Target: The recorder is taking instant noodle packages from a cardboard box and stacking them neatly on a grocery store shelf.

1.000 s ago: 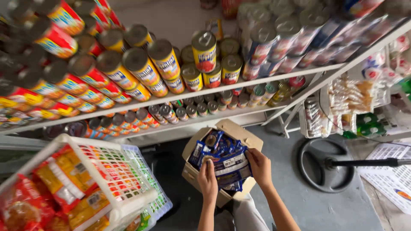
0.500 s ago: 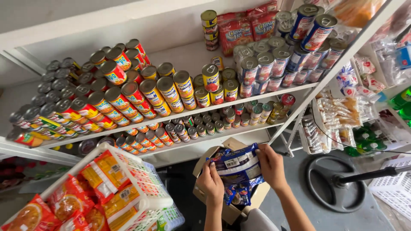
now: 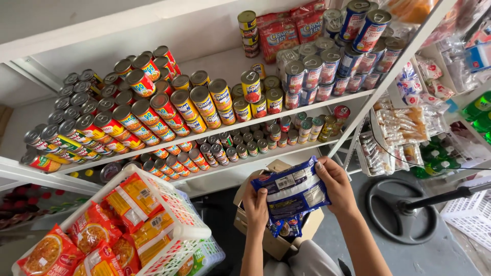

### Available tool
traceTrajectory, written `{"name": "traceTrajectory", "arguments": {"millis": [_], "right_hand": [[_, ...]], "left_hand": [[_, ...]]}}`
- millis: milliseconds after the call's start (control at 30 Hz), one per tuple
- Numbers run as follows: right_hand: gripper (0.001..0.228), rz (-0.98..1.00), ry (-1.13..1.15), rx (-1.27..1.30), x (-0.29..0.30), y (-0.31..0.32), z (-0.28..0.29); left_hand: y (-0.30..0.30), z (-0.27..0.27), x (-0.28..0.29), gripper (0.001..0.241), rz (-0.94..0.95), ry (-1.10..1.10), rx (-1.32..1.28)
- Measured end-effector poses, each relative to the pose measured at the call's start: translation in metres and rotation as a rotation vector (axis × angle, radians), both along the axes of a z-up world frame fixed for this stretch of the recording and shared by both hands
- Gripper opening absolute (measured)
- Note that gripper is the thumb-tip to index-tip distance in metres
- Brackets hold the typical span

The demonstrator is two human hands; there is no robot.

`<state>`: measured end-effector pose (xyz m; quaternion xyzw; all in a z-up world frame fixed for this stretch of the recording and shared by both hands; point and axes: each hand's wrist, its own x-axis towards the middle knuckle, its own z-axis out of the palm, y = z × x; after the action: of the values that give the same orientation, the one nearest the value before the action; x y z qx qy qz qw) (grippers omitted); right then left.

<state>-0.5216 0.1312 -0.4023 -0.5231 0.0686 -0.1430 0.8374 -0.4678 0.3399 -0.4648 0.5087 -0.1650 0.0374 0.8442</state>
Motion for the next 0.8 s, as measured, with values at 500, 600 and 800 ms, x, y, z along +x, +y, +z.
{"name": "traceTrajectory", "arguments": {"millis": [500, 600, 800], "right_hand": [[0.016, 0.033, -0.436, -1.170, -0.028, 0.021, 0.088], [0.025, 0.192, -0.587, -1.339, -0.032, 0.034, 0.108], [0.024, 0.193, -0.600, -1.395, -0.043, 0.036, 0.089]], "left_hand": [[0.009, 0.018, -0.013, 0.076, -0.572, 0.532, 0.158], [0.016, 0.032, -0.009, 0.084, -0.597, 0.692, -0.163], [0.034, 0.034, -0.004, 0.056, -0.439, 0.621, -0.388]]}}
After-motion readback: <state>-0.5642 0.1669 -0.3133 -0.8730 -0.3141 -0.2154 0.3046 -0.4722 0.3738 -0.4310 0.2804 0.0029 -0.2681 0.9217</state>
